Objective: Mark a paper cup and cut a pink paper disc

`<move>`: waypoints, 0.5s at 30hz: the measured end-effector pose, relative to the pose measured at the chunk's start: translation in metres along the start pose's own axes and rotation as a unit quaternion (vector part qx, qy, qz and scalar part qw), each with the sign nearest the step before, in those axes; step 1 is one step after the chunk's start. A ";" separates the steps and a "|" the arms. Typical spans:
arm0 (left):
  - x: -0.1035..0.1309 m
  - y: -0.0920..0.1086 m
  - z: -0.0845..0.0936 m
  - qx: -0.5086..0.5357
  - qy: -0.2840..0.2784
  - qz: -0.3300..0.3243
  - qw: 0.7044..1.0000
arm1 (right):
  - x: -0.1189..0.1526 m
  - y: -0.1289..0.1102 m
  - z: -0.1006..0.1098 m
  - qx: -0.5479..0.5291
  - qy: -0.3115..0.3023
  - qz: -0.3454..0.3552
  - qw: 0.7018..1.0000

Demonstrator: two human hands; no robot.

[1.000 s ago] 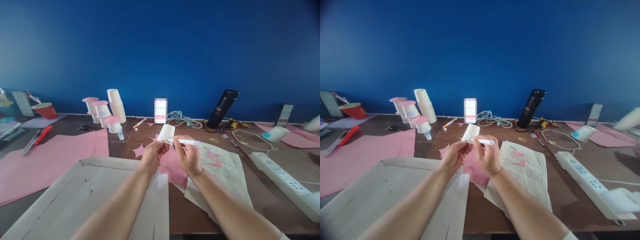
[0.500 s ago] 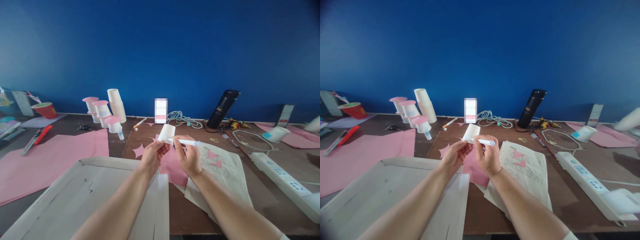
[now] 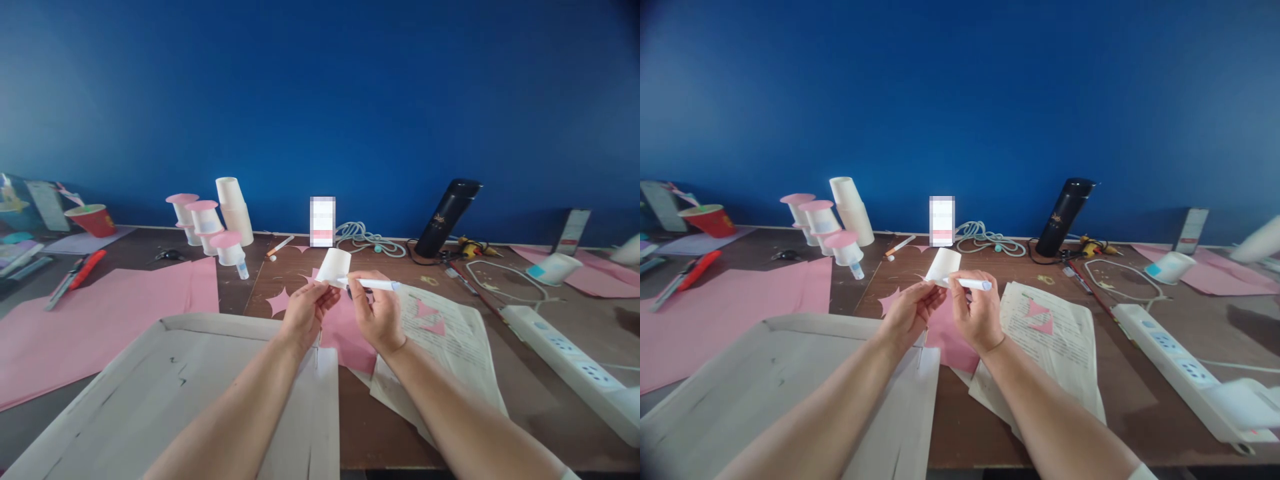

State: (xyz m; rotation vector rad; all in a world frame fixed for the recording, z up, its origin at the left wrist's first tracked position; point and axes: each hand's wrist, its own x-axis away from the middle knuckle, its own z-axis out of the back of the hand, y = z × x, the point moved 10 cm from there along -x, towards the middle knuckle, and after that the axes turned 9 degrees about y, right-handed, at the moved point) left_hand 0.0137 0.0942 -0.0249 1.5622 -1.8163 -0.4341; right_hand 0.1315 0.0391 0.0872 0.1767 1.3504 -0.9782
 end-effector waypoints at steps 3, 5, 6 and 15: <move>0.000 0.000 0.001 0.000 0.013 0.001 1.000 | 0.000 0.005 0.008 0.006 0.039 -0.008 0.999; 0.001 0.001 0.001 -0.002 0.018 0.001 1.000 | 0.000 0.007 0.010 0.011 0.053 -0.009 0.999; 0.001 0.001 0.001 -0.002 0.019 0.001 1.000 | 0.000 0.008 0.011 0.013 0.055 -0.008 0.998; 0.001 -0.001 0.001 -0.014 0.015 0.006 1.000 | 0.002 0.013 0.005 0.024 0.038 -0.018 0.999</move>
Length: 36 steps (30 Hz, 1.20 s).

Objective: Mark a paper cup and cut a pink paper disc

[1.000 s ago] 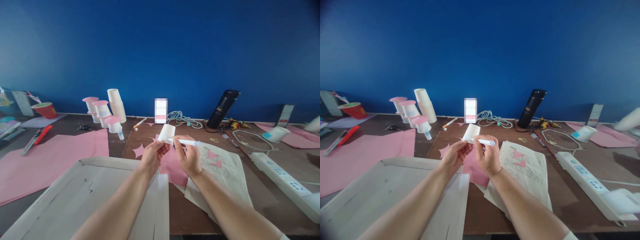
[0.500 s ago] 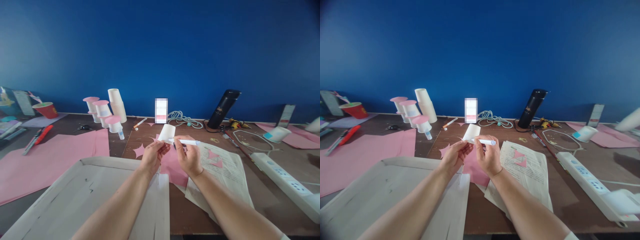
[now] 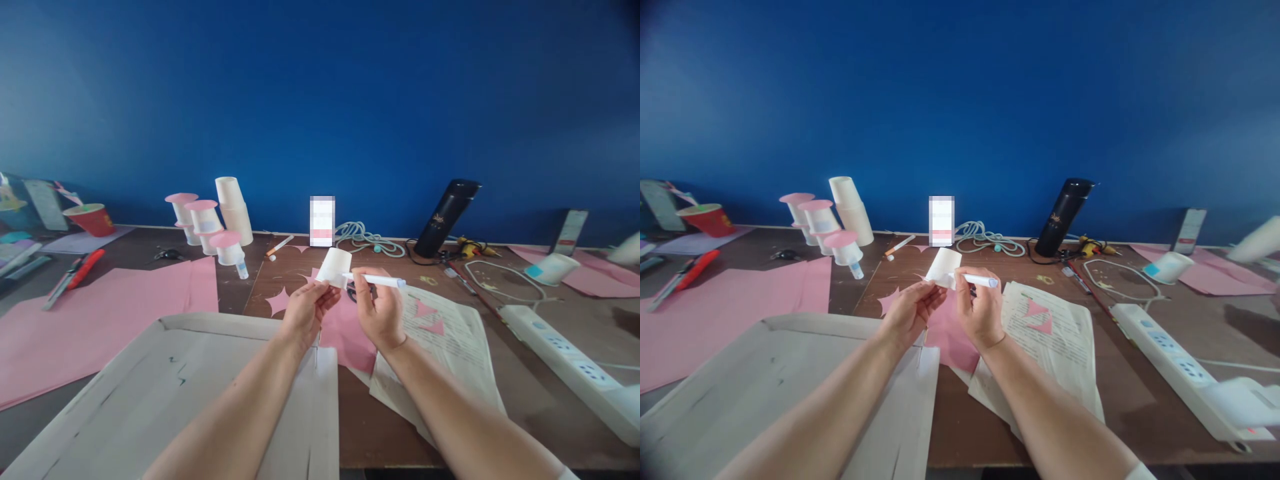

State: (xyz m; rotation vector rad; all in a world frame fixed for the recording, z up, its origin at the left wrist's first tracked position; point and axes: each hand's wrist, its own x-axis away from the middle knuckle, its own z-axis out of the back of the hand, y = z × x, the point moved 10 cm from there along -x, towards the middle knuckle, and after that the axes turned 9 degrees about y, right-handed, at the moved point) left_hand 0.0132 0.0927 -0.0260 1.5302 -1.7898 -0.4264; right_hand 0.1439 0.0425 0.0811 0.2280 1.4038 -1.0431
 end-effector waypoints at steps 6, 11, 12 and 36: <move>0.001 -0.001 -0.003 -0.016 -0.015 -0.004 1.000 | 0.000 -0.002 -0.002 -0.004 -0.008 -0.003 1.000; 0.001 0.001 -0.004 -0.024 -0.017 -0.019 0.999 | 0.000 -0.004 -0.003 -0.001 -0.010 0.003 1.000; 0.002 0.002 -0.004 -0.025 -0.016 -0.024 0.999 | 0.000 -0.004 -0.003 0.000 -0.009 0.004 1.000; 0.001 0.004 -0.004 -0.042 -0.021 -0.056 0.997 | 0.001 -0.012 -0.009 -0.014 -0.049 0.010 0.999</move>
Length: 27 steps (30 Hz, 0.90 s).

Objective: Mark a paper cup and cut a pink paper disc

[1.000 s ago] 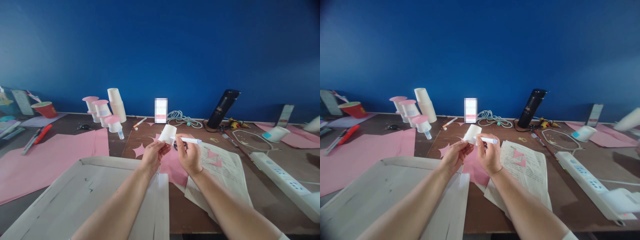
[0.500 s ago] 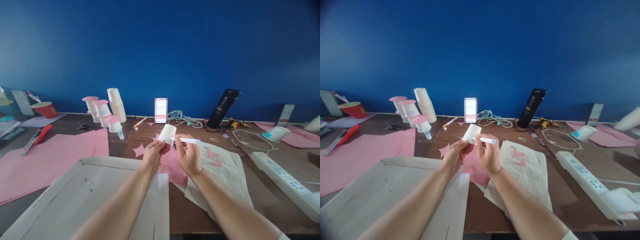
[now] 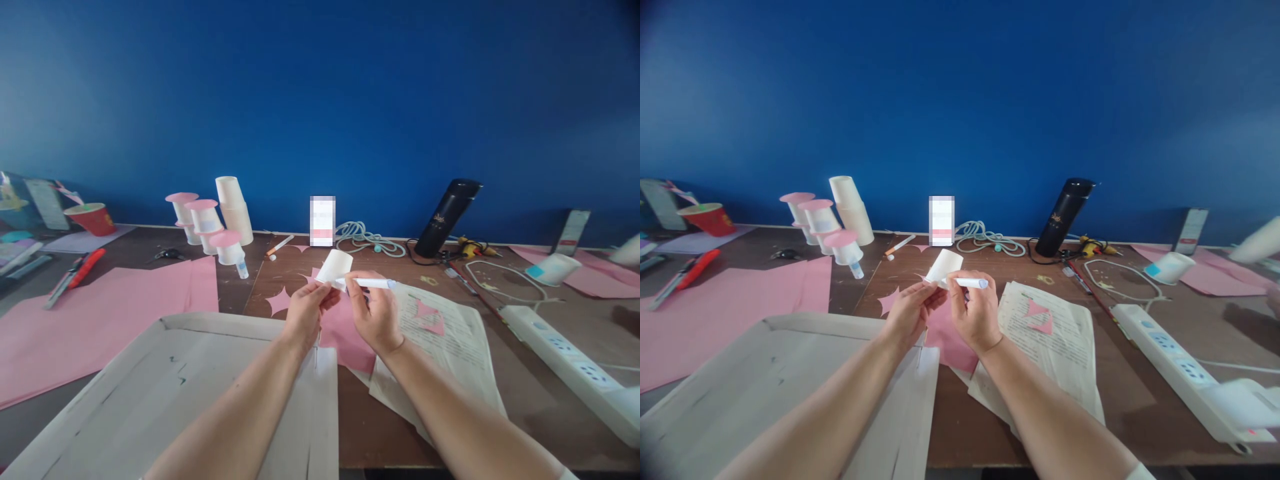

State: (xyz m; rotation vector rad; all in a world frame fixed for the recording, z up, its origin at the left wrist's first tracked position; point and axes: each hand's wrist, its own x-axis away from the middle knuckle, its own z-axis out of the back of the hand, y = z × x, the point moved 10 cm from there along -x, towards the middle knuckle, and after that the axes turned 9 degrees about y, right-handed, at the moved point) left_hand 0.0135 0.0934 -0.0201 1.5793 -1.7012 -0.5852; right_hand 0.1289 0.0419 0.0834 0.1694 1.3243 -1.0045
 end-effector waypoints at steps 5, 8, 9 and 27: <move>0.001 0.001 0.000 0.001 0.002 0.000 1.000 | -0.001 -0.001 0.003 -0.002 0.015 0.002 1.000; 0.001 0.001 0.000 0.000 0.001 0.000 1.000 | -0.001 -0.001 0.002 -0.005 0.007 0.005 1.000; 0.001 0.001 0.000 -0.001 0.001 -0.001 1.000 | -0.001 -0.001 0.003 -0.004 0.011 0.005 1.000; -0.001 0.007 0.003 -0.063 0.019 -0.056 0.996 | 0.001 -0.006 0.003 -0.005 0.018 0.013 1.000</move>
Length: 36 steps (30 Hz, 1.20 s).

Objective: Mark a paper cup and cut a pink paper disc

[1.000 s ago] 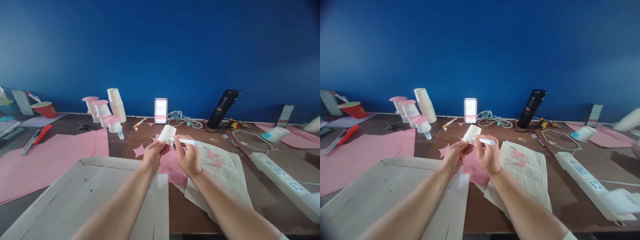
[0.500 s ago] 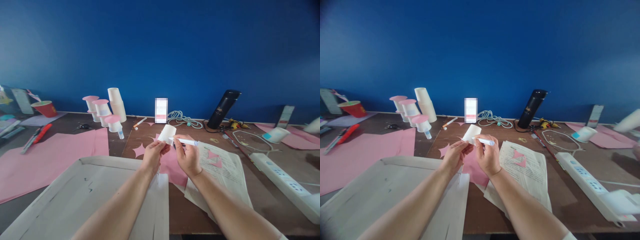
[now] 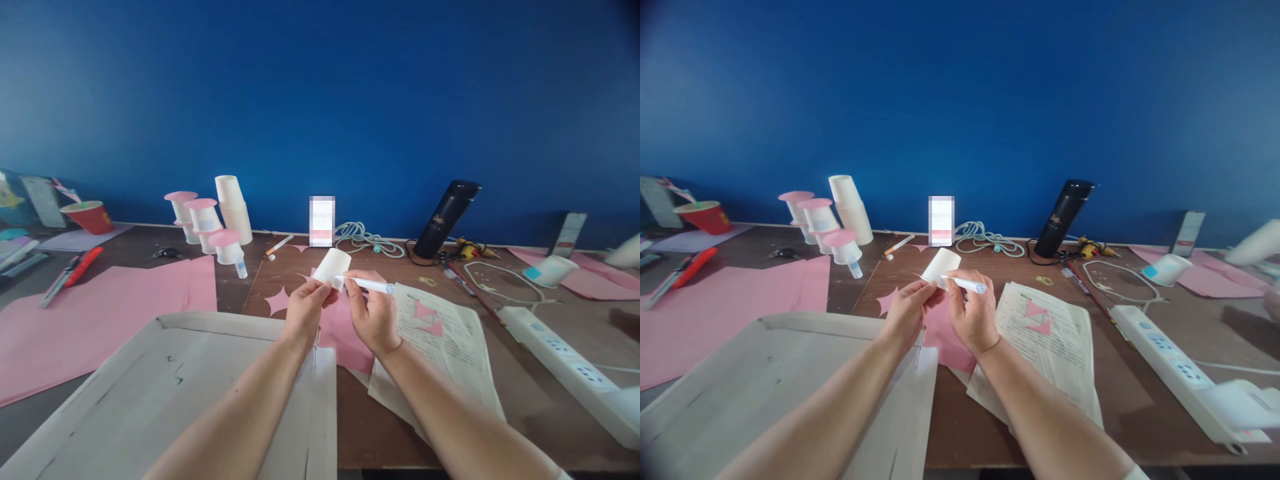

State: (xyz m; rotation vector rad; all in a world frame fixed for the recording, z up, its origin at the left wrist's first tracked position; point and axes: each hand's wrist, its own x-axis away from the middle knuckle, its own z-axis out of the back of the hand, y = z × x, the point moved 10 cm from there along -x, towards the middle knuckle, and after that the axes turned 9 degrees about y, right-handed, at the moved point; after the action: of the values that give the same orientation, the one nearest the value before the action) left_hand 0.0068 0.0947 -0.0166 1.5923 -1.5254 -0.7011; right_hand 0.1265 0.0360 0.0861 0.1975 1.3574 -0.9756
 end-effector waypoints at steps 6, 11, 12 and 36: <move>-0.001 0.001 0.002 -0.026 0.012 -0.003 1.000 | 0.001 0.000 -0.002 0.007 0.004 0.007 1.000; 0.000 0.003 0.004 -0.030 0.016 -0.007 0.999 | 0.004 -0.004 -0.010 0.006 -0.029 0.019 0.999; 0.000 0.003 0.003 -0.033 0.014 -0.010 0.999 | 0.005 -0.005 -0.011 0.005 -0.032 0.020 0.999; 0.000 0.015 0.007 -0.201 0.017 -0.089 0.975 | 0.001 -0.002 -0.006 0.011 -0.023 0.003 1.000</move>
State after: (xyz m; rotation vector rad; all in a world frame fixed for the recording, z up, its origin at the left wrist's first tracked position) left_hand -0.0072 0.0939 -0.0076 1.4284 -1.1347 -1.0062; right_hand 0.1202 0.0379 0.0842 0.1941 1.3050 -0.9848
